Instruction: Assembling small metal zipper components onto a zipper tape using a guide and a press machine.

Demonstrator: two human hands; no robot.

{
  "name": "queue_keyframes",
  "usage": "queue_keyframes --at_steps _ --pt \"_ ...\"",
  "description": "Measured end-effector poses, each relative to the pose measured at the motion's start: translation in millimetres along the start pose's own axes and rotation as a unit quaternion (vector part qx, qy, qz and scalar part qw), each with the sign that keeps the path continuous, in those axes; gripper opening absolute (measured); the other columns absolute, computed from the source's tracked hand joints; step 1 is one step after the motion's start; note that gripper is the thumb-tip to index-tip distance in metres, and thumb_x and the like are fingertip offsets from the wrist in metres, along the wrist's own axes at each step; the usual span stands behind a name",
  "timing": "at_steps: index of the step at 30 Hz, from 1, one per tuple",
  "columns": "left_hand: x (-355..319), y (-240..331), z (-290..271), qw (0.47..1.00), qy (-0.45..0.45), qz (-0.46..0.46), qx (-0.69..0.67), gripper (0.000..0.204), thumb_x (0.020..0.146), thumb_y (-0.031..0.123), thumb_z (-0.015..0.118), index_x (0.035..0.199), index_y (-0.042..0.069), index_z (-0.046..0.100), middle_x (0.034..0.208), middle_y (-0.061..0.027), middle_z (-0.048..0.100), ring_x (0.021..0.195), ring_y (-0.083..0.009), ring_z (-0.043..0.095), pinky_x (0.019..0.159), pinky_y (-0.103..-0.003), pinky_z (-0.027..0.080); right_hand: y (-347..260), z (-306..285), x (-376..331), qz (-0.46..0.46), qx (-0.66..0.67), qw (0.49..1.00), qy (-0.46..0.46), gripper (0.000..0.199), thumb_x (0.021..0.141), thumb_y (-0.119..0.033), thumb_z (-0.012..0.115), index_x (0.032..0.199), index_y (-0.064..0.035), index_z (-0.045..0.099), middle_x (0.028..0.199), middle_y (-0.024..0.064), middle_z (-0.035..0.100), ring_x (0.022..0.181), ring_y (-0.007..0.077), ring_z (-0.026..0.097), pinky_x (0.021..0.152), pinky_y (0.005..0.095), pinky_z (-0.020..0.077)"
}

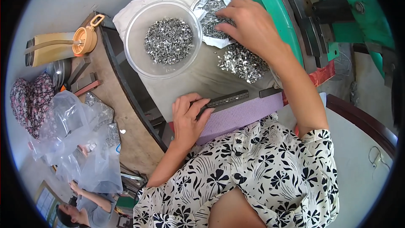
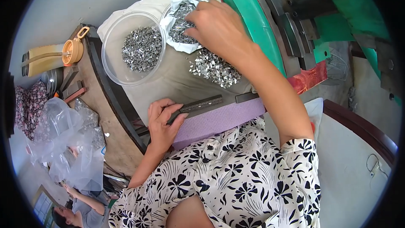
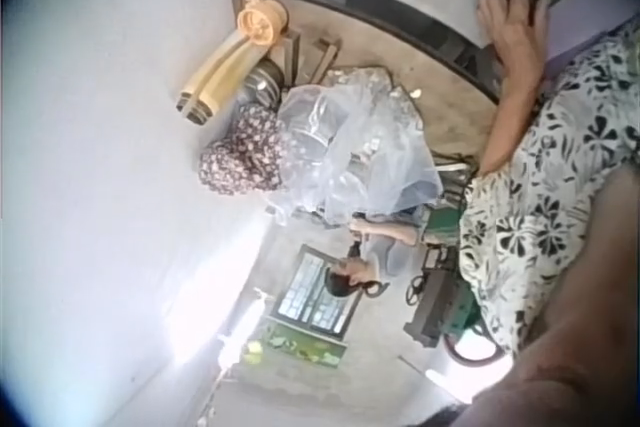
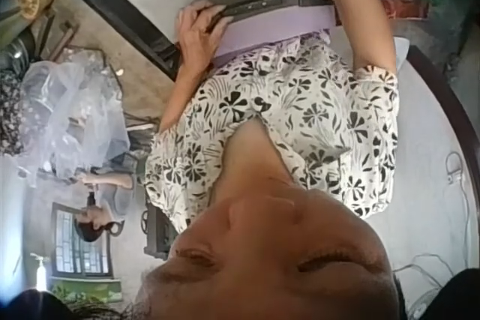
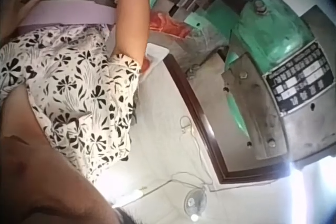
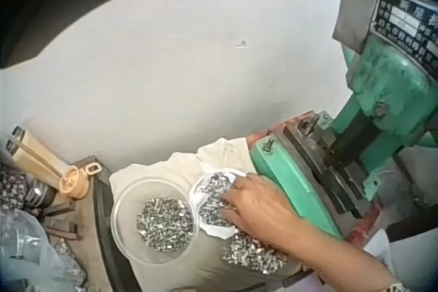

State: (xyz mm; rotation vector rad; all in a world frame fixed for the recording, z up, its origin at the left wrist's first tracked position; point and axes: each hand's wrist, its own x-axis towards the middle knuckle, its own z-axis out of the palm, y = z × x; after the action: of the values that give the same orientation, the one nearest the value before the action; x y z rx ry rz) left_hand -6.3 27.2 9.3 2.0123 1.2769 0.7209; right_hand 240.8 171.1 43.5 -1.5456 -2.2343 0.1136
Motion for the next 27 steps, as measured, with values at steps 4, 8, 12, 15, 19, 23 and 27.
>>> queue_keyframes --at_steps 4,8,12,15,19,23,27 --pt "0.6 2.3 1.1 1.000 0.000 -0.010 -0.004 0.035 0.068 0.006 0.084 0.101 0.006 0.073 0.100 -0.0084 0.063 0.093 -0.0275 0.057 0.084 -0.038 0.044 -1.7 9.8 10.8 0.047 -0.007 0.992 -0.120 0.019 0.080 -0.017 0.075 0.096 -0.0064 0.075 0.091 0.0129 0.072 0.091 0.0331 0.068 0.078 0.0440 0.0534" --pt "0.0 2.3 0.5 1.000 0.005 -0.011 -0.002 0.035 0.068 0.005 0.084 0.100 0.006 0.073 0.099 -0.0081 0.063 0.093 -0.0270 0.057 0.084 -0.038 0.044 -8.6 8.7 17.1 0.064 0.023 0.989 -0.128 0.019 0.079 -0.016 0.075 0.096 -0.0071 0.075 0.089 0.0132 0.073 0.086 0.0336 0.069 0.076 0.0447 0.0543" --pt "-1.2 0.5 2.4 1.000 0.005 0.000 -0.002 0.033 0.070 0.009 0.083 0.101 0.007 0.073 0.102 -0.0062 0.062 0.095 -0.0263 0.058 0.082 -0.038 0.042 -9.8 11.6 22.7 0.061 0.019 0.986 -0.156 0.019 0.078 -0.015 0.073 0.097 -0.0084 0.076 0.088 0.0142 0.073 0.084 0.0343 0.070 0.075 0.0440 0.0554" --pt "-1.0 1.0 3.2 1.000 0.011 0.005 0.001 0.033 0.069 0.009 0.083 0.100 0.008 0.073 0.101 -0.0060 0.062 0.094 -0.0259 0.058 0.082 -0.038 0.042 -11.1 18.3 24.5 0.040 -0.006 0.991 -0.130 0.018 0.078 -0.013 0.072 0.095 -0.0086 0.077 0.087 0.0141 0.073 0.085 0.0344 0.070 0.075 0.0444 0.0556" --pt "0.4 1.1 3.7 1.000 0.013 0.008 0.004 0.033 0.069 0.009 0.083 0.100 0.009 0.073 0.101 -0.0055 0.061 0.094 -0.0251 0.057 0.082 -0.038 0.042 -9.3 19.3 30.1 0.033 -0.011 0.986 -0.165 0.020 0.077 -0.012 0.070 0.096 -0.0094 0.077 0.087 0.0143 0.073 0.085 0.0343 0.070 0.076 0.0444 0.0554" --pt "0.3 0.7 3.0 1.000 0.006 0.000 0.004 0.034 0.068 0.009 0.083 0.101 0.009 0.073 0.101 -0.0051 0.061 0.095 -0.0247 0.057 0.083 -0.038 0.042 -8.4 24.3 32.4 0.011 -0.012 0.990 -0.138 0.017 0.078 -0.013 0.069 0.092 -0.0087 0.077 0.085 0.0144 0.073 0.082 0.0340 0.070 0.074 0.0441 0.0553" --pt "-0.1 0.5 2.2 1.000 0.003 -0.004 0.002 0.034 0.068 0.009 0.084 0.101 0.010 0.073 0.102 -0.0051 0.061 0.095 -0.0247 0.056 0.083 -0.038 0.042 -9.2 20.5 34.9 0.008 -0.001 0.988 -0.156 0.016 0.077 -0.013 0.068 0.091 -0.0084 0.077 0.084 0.0146 0.073 0.082 0.0340 0.070 0.073 0.0441 0.0552"
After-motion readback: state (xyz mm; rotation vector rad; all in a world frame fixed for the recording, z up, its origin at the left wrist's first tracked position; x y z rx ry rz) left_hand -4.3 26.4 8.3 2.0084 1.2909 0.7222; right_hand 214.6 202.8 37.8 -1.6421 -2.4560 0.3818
